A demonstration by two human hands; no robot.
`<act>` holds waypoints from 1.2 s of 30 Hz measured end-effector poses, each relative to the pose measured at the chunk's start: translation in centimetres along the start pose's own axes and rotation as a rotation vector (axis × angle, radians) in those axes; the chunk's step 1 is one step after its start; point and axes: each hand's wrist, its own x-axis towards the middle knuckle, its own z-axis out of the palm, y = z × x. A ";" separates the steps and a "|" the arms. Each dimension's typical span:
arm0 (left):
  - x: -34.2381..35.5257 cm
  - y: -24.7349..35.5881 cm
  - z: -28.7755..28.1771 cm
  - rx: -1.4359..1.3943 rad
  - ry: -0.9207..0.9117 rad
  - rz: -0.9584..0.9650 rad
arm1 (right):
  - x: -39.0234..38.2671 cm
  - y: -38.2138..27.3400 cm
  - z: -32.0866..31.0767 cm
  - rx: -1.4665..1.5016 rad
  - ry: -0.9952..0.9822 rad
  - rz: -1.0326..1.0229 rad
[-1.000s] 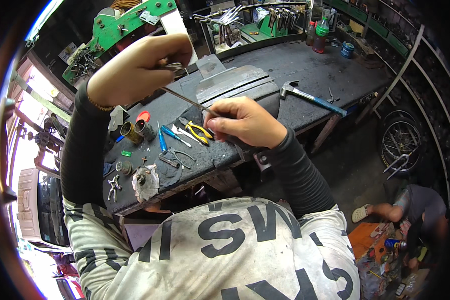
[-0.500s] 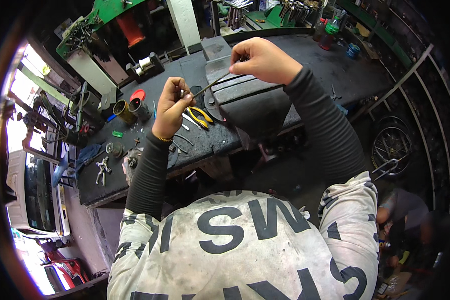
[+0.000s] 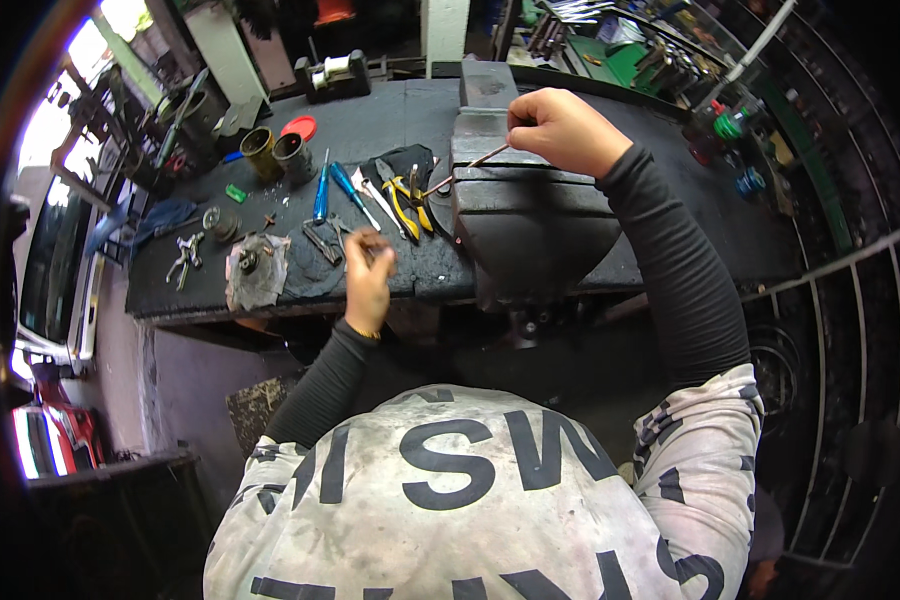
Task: The person uses a hammer and punch to shape a small metal piece clamped in a vise, then applies lubricant from a spray can to the part. The person handles the metal piece and tools with both hands throughout the sequence.
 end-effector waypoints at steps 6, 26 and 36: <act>-13.9 -9.6 3.0 -0.032 -0.102 -0.796 | 0.5 1.5 0.1 -0.008 0.006 -0.192; -10.2 -1.0 0.6 -1.186 0.980 -0.040 | 1.6 2.7 -1.6 -0.137 -0.186 -0.462; -10.3 12.2 30.8 0.596 -0.544 0.828 | 2.5 2.0 -2.4 -0.203 -0.337 -0.453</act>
